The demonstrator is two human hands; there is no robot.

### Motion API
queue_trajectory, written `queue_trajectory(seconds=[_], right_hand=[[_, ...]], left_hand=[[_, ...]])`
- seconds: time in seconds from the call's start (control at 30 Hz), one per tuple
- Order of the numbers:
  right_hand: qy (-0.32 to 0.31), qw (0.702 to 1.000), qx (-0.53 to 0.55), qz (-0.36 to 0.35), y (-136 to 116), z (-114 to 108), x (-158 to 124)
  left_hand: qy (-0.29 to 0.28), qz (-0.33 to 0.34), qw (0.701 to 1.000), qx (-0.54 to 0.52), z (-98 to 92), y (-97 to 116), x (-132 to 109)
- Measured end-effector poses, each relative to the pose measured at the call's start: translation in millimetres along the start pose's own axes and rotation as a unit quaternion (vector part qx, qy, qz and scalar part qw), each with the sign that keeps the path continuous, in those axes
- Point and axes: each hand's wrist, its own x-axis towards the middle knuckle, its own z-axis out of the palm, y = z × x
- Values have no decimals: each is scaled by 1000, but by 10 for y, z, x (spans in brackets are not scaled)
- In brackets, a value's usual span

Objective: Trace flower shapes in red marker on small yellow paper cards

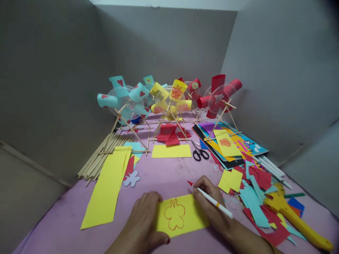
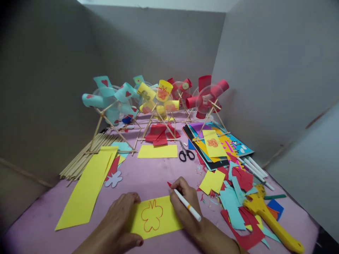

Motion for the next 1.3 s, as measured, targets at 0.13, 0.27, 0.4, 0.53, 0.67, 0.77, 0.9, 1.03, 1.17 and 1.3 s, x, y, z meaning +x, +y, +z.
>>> queue_trajectory(seconds=[0.13, 0.27, 0.4, 0.53, 0.67, 0.77, 0.9, 1.03, 1.17, 1.3], right_hand=[[29, 999, -24, -36, 36, -3, 20], [45, 998, -29, -41, 255, 63, 138], [21, 997, -37, -68, 313, 64, 165], [-27, 995, -39, -89, 255, 40, 118], [-65, 991, -39, -109, 254, 59, 91], [-60, 991, -39, -115, 277, 85, 95], [-30, 993, -36, -108, 291, 75, 112], [-26, 994, -29, -101, 325, 17, 150], [-32, 995, -26, -94, 355, -11, 180], [-27, 996, -17, -84, 359, 17, 184]], left_hand=[[-4, -35, 999, -27, -17, 9, -25], [-7, -36, 996, -77, -26, -15, -59], [17, 8, 994, -110, 20, -104, -125], [48, 33, 991, -119, 80, -208, -129], [93, 43, 980, -169, 64, -277, -65], [112, 23, 972, -206, -27, -285, -9], [140, -19, 957, -253, -140, -311, 88], [167, -67, 939, -294, -119, -400, 202], [163, -89, 928, -323, -62, -440, 252], [165, -102, 921, -337, -85, -427, 254]])
